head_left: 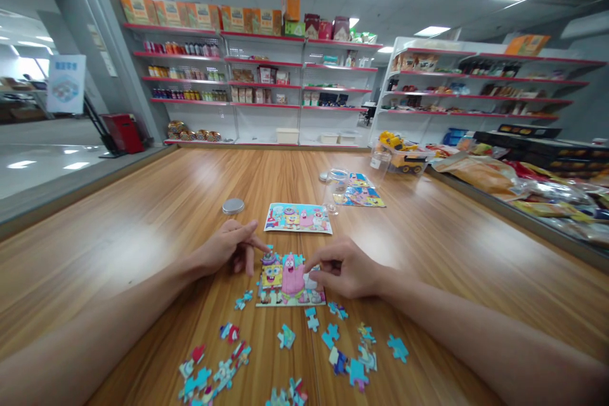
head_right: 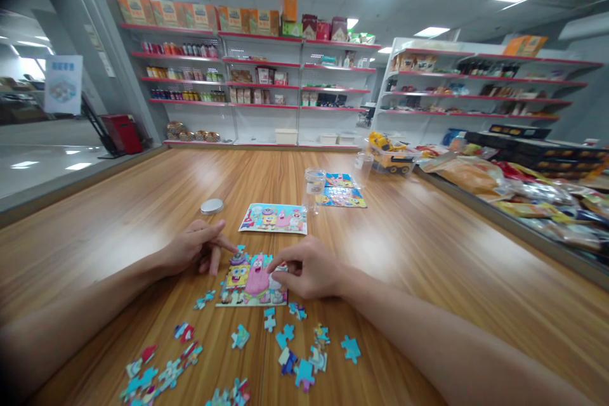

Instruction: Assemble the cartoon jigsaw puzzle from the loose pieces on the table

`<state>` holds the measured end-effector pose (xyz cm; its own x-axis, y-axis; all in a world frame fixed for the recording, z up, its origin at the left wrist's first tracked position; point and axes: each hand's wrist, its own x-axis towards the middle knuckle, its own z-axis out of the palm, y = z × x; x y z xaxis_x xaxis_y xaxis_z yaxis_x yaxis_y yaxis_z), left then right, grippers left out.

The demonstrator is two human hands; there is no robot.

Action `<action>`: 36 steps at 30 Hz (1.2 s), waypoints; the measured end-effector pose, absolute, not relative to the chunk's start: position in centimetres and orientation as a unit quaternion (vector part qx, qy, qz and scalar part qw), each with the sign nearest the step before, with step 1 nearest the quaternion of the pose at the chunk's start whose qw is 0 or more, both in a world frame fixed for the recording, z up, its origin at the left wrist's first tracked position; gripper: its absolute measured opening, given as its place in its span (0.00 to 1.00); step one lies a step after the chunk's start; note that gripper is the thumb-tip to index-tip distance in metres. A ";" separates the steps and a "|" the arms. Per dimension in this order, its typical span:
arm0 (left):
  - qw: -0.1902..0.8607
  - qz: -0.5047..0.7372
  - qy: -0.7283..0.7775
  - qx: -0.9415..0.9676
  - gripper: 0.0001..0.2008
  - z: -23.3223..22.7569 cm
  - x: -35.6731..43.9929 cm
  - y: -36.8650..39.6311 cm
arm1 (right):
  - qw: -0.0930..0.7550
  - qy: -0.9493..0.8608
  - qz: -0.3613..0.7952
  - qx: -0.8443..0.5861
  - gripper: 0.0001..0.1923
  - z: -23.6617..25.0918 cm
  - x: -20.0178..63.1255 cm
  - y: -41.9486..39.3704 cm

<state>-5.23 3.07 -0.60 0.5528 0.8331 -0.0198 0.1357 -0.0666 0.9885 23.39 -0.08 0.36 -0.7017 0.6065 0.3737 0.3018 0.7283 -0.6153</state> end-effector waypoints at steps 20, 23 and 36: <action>0.537 0.349 0.380 0.667 0.38 0.2 -5.3 2.4 | 0.379 -0.694 0.377 -0.483 0.17 0.8 25.2 3.3; 0.494 0.255 0.397 0.730 0.35 0.1 -4.9 1.9 | 0.227 -0.814 0.317 -0.431 0.05 1.0 25.5 3.1; 0.100 0.220 0.163 0.957 0.14 1.3 -2.3 0.1 | 0.180 -0.874 0.177 -0.416 0.08 1.5 25.1 1.7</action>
